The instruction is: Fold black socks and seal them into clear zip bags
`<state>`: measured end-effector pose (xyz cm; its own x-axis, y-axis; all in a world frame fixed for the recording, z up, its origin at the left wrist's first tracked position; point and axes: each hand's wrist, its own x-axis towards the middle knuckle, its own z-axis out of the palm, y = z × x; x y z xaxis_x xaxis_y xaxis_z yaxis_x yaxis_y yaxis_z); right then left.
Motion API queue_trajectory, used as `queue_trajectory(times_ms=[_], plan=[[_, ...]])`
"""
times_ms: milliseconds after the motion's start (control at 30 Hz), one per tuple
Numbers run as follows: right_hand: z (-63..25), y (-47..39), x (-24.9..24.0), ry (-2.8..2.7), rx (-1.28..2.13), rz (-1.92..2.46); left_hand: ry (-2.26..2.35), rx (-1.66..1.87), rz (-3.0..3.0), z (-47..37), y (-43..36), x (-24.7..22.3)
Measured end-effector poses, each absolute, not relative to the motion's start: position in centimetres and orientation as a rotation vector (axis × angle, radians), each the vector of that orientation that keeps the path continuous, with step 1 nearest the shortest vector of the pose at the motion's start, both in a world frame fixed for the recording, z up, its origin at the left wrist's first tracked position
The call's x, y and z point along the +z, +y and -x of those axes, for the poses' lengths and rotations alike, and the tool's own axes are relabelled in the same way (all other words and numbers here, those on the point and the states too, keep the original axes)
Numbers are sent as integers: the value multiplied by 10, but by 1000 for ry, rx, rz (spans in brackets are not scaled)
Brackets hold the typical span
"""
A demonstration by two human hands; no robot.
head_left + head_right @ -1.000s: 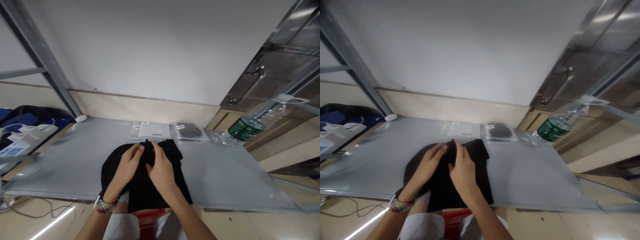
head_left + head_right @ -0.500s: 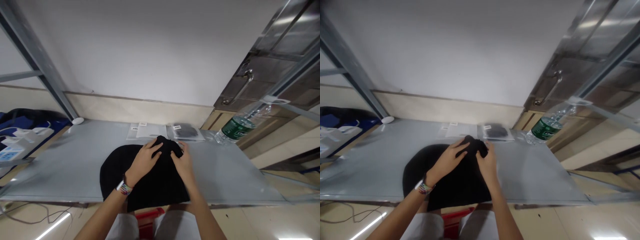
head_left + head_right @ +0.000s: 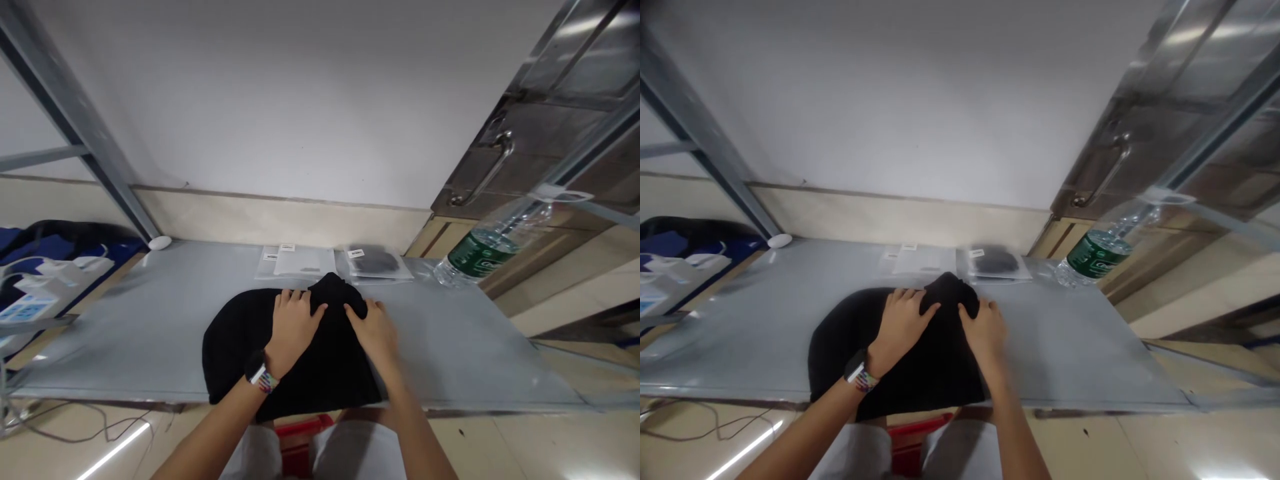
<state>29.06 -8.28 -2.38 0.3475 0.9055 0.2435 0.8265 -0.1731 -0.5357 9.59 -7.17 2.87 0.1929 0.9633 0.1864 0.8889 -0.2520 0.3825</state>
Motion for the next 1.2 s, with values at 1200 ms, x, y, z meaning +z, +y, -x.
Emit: queue_trajectory(times_ms=[1200], plan=[[-279,-91,-2,-865,913,1251,766,1112,-331,-99,-71,38]])
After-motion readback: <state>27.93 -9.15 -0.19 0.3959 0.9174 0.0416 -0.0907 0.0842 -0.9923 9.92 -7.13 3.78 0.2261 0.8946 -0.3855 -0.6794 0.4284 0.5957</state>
